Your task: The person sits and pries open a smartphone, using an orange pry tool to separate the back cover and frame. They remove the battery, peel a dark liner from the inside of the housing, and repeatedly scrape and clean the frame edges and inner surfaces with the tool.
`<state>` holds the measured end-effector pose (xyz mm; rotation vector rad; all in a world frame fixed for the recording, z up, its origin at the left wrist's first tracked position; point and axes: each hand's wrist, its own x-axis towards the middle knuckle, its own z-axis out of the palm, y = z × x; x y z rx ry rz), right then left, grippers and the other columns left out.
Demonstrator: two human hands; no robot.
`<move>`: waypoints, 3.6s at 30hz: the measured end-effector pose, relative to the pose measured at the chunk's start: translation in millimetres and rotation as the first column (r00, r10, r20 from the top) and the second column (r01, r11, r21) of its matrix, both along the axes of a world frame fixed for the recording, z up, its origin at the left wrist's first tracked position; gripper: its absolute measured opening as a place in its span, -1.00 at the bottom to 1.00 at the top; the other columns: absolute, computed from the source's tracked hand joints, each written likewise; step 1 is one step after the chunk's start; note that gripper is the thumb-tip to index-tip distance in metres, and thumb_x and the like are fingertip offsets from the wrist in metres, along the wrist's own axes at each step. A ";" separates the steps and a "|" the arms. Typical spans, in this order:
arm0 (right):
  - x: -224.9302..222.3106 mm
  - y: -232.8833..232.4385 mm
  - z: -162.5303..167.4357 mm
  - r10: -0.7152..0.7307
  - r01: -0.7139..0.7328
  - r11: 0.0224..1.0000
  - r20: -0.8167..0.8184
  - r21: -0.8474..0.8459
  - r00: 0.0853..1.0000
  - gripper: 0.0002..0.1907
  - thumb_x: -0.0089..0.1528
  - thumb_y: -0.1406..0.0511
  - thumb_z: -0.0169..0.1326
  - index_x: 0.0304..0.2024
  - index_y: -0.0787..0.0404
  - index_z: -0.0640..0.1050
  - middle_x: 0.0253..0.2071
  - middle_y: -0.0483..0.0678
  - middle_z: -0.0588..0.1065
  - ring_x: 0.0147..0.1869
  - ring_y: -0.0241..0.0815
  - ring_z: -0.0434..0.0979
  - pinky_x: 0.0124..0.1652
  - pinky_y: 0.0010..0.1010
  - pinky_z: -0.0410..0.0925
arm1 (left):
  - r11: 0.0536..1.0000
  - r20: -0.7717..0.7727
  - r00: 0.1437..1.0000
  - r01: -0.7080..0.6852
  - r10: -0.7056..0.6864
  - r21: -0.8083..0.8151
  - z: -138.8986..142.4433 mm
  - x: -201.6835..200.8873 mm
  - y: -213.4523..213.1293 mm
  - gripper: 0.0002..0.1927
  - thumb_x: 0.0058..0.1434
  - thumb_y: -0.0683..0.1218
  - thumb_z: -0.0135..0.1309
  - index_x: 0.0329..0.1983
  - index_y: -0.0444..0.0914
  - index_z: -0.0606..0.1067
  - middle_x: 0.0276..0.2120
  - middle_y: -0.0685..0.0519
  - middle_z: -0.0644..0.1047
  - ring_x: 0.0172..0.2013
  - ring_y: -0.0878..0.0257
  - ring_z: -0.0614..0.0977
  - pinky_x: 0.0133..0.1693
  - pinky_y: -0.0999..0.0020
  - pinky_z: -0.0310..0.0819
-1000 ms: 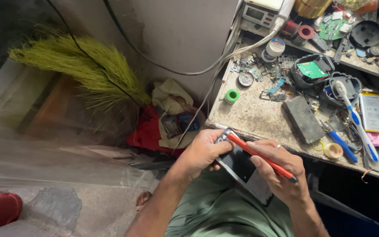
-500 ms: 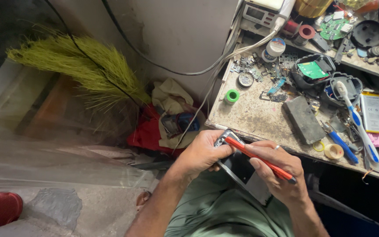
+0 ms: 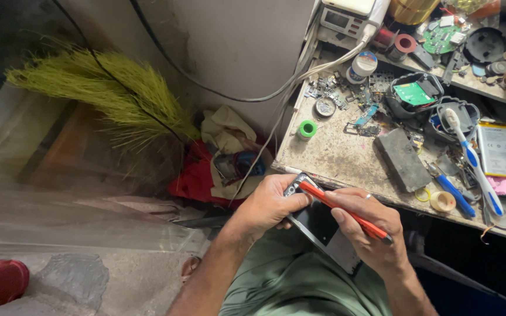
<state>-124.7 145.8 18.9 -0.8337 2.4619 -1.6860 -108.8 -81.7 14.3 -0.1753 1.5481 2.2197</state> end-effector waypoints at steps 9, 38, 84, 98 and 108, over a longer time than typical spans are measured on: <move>2.7 -3.3 -0.3 -0.060 0.059 0.998 -0.035 -0.039 0.998 -0.73 0.28 0.44 0.14 0.04 0.33 0.60 -0.04 0.08 0.62 0.06 -0.16 0.62 0.08 -0.44 0.42 | 1.000 0.016 1.000 -0.011 0.011 -0.015 -3.7 0.4 0.3 -0.83 0.27 -0.11 0.11 -0.14 -0.26 0.59 -0.53 0.21 0.51 -0.63 0.51 0.43 -0.62 0.58 0.28; 7.7 -17.8 15.9 -0.088 0.094 0.995 -0.213 0.018 0.973 -0.77 0.24 0.47 0.16 -0.03 0.33 0.60 -0.13 0.06 0.62 0.01 -0.08 0.65 0.01 -0.38 0.48 | 1.000 -0.028 1.000 -0.005 0.005 -0.027 -4.4 -0.5 -0.4 -0.84 0.28 -0.10 0.11 -0.17 -0.28 0.59 -0.53 0.20 0.50 -0.61 0.51 0.45 -0.61 0.57 0.29; 12.9 -19.7 16.6 -0.124 0.134 0.991 -0.250 0.024 0.960 -0.74 0.22 0.48 0.18 -0.02 0.32 0.59 -0.13 0.08 0.61 -0.03 -0.08 0.66 -0.05 -0.39 0.48 | 1.000 -0.051 0.999 0.005 -0.006 -0.022 -6.8 -1.5 -1.8 -0.86 0.25 -0.13 0.12 -0.18 -0.27 0.59 -0.53 0.19 0.51 -0.60 0.48 0.46 -0.60 0.55 0.32; 9.7 -18.6 17.9 -0.048 0.069 0.996 -0.288 0.062 0.956 -0.74 0.23 0.46 0.18 -0.02 0.30 0.60 -0.15 -0.01 0.62 0.00 -0.04 0.66 -0.01 -0.36 0.50 | 1.000 -0.040 0.999 0.006 -0.007 -0.013 -1.4 -1.4 -1.8 -0.90 0.25 -0.14 0.11 -0.24 -0.25 0.58 -0.54 0.21 0.48 -0.60 0.50 0.43 -0.60 0.55 0.28; 6.1 -13.9 17.9 0.061 -0.046 0.997 -0.240 0.068 0.969 -0.74 0.21 0.45 0.19 -0.02 0.30 0.62 -0.12 -0.01 0.64 0.00 -0.05 0.66 0.02 -0.35 0.49 | 0.998 -0.061 0.996 0.061 -0.059 0.035 -3.5 -0.9 -6.0 -0.92 0.22 -0.17 0.13 -0.22 -0.23 0.56 -0.48 0.22 0.50 -0.56 0.50 0.43 -0.56 0.56 0.29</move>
